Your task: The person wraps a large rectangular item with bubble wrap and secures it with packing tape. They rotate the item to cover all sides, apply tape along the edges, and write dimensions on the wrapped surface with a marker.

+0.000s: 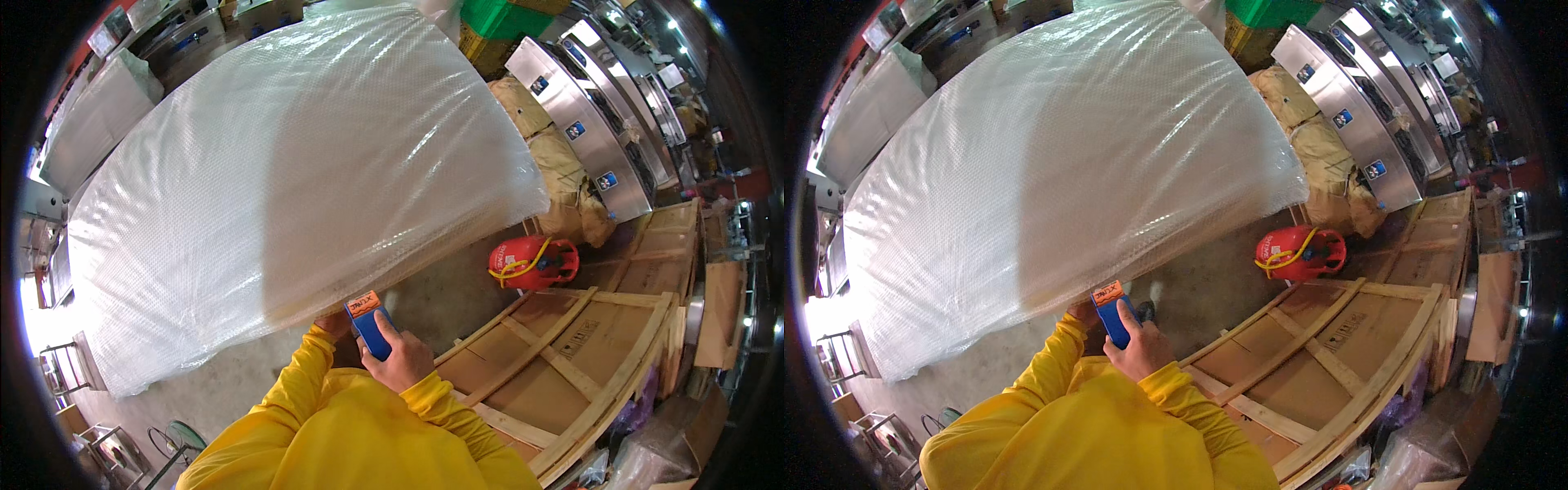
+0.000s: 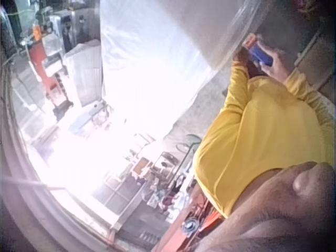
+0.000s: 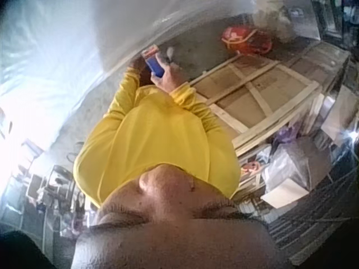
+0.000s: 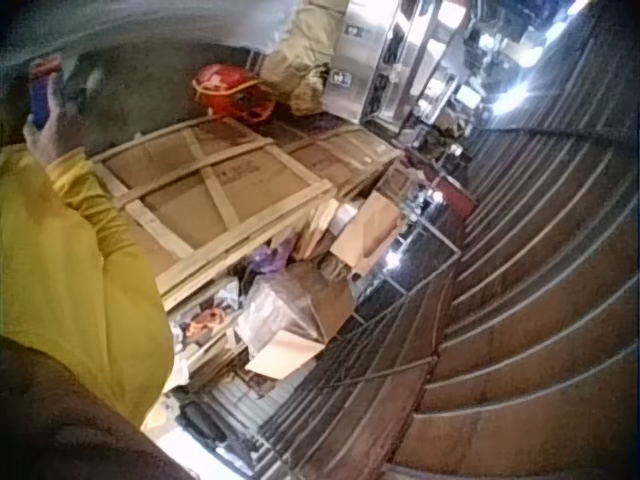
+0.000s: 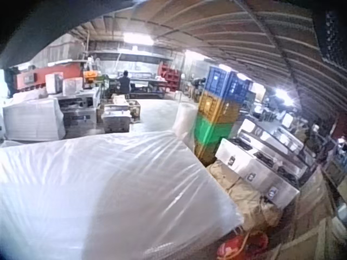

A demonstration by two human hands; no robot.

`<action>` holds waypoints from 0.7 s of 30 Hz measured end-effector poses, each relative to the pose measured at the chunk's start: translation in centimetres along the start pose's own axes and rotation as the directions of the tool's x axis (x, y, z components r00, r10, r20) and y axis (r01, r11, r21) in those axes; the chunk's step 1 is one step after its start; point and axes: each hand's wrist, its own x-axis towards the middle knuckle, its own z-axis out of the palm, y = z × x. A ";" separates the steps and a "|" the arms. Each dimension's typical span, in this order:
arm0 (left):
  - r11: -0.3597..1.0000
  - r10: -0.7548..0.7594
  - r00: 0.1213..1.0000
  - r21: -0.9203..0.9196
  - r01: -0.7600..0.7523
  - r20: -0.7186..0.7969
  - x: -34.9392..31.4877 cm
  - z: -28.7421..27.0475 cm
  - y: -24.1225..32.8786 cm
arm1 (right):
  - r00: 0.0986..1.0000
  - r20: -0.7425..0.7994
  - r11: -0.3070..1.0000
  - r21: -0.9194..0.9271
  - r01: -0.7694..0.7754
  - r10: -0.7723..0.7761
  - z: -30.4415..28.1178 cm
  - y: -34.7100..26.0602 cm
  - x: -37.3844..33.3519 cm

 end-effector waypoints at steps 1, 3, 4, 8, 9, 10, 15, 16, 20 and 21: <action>0.981 0.044 0.999 0.189 -0.038 -0.025 0.1 -1.3 0.1 | 1.000 0.003 1.000 -0.005 0.004 -0.004 0.0 0.0 0.0; 0.815 0.067 0.994 0.580 -0.001 -0.091 0.2 -3.8 0.0 | 0.998 0.055 0.998 -0.043 -0.039 0.042 0.0 -0.1 0.0; 0.656 0.054 0.988 0.751 0.075 -0.146 0.2 -4.8 -0.1 | 0.999 0.033 1.000 -0.026 -0.016 0.017 0.0 0.0 0.0; 0.552 0.203 0.972 0.834 -0.010 -0.122 0.4 -6.3 -1.1 | 0.999 0.032 0.999 -0.029 -0.037 0.038 1.3 1.2 -0.4; 0.693 0.204 0.972 0.719 -0.058 -0.119 0.4 -5.8 -1.3 | 1.000 0.004 1.000 -0.026 -0.004 0.004 1.9 1.9 -0.8; 0.921 0.135 0.983 0.383 -0.078 -0.124 0.2 -5.2 -1.3 | 1.000 -0.025 1.000 -0.013 -0.001 0.001 2.7 2.7 -1.4; 0.998 0.006 0.994 -0.065 -0.014 -0.109 -0.8 -0.5 0.4 | 0.994 -0.093 0.998 -0.031 0.058 -0.061 8.6 8.7 -3.1; 0.997 -0.006 0.992 -0.076 -0.004 -0.127 -0.8 0.2 0.9 | 0.997 -0.075 0.999 0.039 0.006 -0.003 9.7 9.9 -3.6; 0.998 -0.031 0.989 0.048 0.039 -0.142 -1.1 0.8 2.1 | 0.996 0.089 0.997 -0.074 0.011 -0.004 14.2 14.4 -0.3; 0.996 0.016 0.985 0.086 -0.001 -0.171 -1.1 0.5 2.1 | 0.991 0.131 1.000 -0.019 -0.024 0.027 15.7 14.9 1.2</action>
